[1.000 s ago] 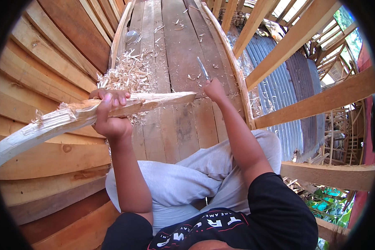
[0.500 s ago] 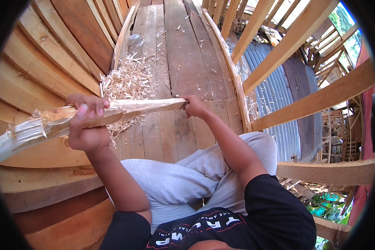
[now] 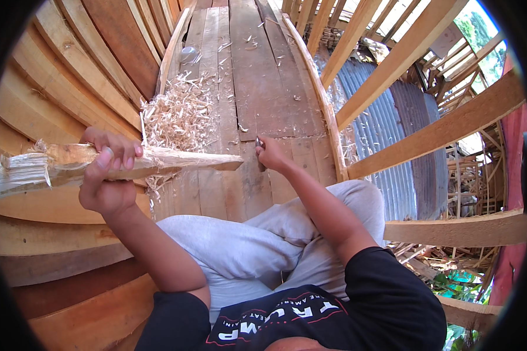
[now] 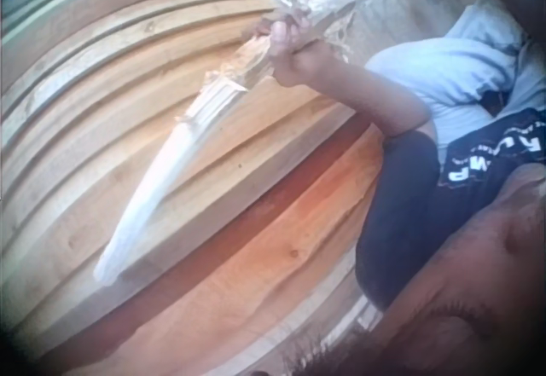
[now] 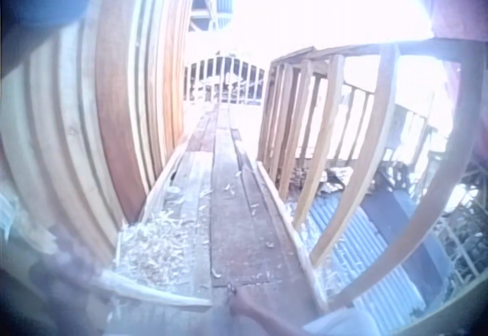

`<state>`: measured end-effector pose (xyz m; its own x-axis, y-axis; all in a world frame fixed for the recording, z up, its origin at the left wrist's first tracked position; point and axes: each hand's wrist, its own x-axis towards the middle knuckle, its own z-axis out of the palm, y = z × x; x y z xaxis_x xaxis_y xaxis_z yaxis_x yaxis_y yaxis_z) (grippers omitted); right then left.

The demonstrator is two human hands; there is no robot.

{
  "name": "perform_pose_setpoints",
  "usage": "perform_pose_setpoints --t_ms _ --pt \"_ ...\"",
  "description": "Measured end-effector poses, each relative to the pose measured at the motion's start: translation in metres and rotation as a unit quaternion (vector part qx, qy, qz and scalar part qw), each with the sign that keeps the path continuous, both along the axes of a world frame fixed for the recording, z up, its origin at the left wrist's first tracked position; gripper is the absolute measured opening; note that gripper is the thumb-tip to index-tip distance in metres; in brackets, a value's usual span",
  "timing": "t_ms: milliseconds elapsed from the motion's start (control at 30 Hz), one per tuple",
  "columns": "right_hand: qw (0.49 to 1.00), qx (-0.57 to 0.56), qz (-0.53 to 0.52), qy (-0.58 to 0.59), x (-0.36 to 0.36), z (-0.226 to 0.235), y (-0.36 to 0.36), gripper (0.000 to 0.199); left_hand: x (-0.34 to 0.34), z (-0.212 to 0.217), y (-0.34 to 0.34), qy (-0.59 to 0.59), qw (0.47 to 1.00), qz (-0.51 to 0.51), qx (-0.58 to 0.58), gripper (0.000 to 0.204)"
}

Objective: The person sits cross-legged on a wooden floor and uses a knife to carve a long piece of wood. They hold the wood with their left hand and repeatedly shave off thin strips with the knife in their right hand, creating a pile of wood shavings.

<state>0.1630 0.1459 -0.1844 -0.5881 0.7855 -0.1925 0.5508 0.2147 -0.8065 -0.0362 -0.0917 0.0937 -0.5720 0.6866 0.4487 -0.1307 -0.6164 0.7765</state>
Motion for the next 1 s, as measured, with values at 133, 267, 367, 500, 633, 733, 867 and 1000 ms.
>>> perform_pose_setpoints --t_ms 133,267,367,500,633,733,867,1000 --pt "0.983 0.022 -0.14 -0.115 0.005 -0.009 -0.001 0.028 -0.004 0.0 -0.004 -0.011 1.0 0.002 0.005 0.018" --pt "0.988 -0.069 0.035 -0.132 0.003 -0.004 -0.018 0.026 -0.008 -0.003 -0.007 -0.011 1.0 0.001 0.007 0.018" --pt "0.981 -0.173 0.09 0.016 -0.01 0.028 -0.038 0.022 -0.007 -0.002 -0.007 -0.009 1.0 -0.001 0.002 0.018" --pt "0.993 0.052 -0.094 -0.052 -0.009 -0.004 -0.021 0.025 -0.006 -0.001 -0.005 -0.013 1.0 -0.001 -0.004 0.018" --pt "0.983 -0.039 0.139 -0.116 -0.002 -0.003 -0.03 0.025 -0.008 -0.004 -0.004 -0.02 1.0 0.008 -0.002 0.018" --pt "0.989 -0.09 0.113 -0.018 -0.012 0.022 -0.037 0.018 -0.009 -0.006 -0.006 -0.02 1.0 0.021 -0.002 0.018" --pt "0.975 0.181 -0.13 -0.02 -0.005 0.005 0.027 0.016 -0.009 -0.004 -0.012 -0.009 0.999 0.031 0.003 0.019" --pt "0.928 0.18 -0.323 -0.042 0.04 -0.029 0.116 0.017 -0.01 -0.004 -0.007 -0.006 1.0 0.021 0.008 0.02"
